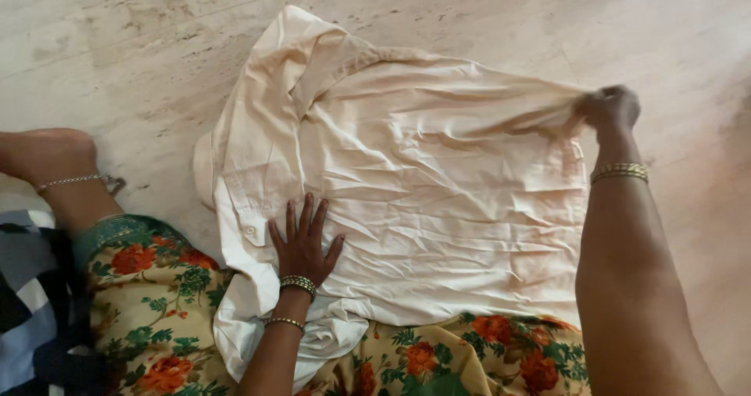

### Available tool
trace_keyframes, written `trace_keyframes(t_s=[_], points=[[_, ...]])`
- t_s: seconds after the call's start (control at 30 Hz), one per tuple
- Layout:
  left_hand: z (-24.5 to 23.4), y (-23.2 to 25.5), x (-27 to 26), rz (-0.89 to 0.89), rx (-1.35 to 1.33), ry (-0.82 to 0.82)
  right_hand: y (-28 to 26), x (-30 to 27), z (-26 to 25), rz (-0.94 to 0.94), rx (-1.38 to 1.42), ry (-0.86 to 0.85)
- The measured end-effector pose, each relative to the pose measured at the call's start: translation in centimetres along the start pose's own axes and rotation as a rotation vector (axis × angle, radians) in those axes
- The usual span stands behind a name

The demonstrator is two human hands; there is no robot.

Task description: The person buttons a collared shirt and then folds it into a neat rectangle by bringing the sleeves and sides together.

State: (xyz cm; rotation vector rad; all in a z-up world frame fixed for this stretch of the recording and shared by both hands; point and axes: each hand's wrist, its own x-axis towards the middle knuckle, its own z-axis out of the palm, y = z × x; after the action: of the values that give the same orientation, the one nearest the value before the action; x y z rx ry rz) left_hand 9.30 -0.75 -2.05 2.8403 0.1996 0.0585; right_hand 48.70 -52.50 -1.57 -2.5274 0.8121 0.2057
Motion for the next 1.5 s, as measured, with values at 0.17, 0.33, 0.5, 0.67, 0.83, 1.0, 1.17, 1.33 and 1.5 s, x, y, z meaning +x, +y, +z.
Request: trace_keyframes(t_s=[0.17, 0.33, 0.5, 0.67, 0.83, 1.0, 1.17, 1.33, 1.5], points=[[0.2, -0.1, 0.2, -0.001, 0.005, -0.001, -2.2, -0.8, 3.2, -0.754, 0.182, 0.155], [0.6, -0.3, 0.1, -0.011, 0.016, -0.021, -5.2, -22.6, 12.4, -0.909, -0.183, -0.161], [0.4, -0.2, 0.0, -0.014, 0.024, -0.020, -6.3, -41.7, 15.4, -0.984, -0.170, -0.482], [0.4, -0.2, 0.2, 0.002, 0.045, -0.003, -0.8, -36.9, 13.8, -1.120, -0.485, -0.234], [0.9, -0.1, 0.6, -0.021, 0.033, -0.020, 8.1, -24.6, 5.5, -0.590, -0.366, -0.022], [0.8, -0.3, 0.7, -0.016, 0.032, -0.003, 9.3, -23.1, 4.3, -0.375, -0.290, 0.015], [0.9, -0.4, 0.7, -0.011, 0.045, -0.001, 4.7, -30.1, 9.9, -0.670, -0.214, 0.000], [1.1, -0.3, 0.7, -0.006, 0.040, 0.014, 0.1, -32.9, 11.8, -0.710, -0.232, -0.103], [2.2, -0.1, 2.7, -0.031, 0.060, 0.034, -1.8, -31.1, 12.0, -0.787, -0.286, -0.054]])
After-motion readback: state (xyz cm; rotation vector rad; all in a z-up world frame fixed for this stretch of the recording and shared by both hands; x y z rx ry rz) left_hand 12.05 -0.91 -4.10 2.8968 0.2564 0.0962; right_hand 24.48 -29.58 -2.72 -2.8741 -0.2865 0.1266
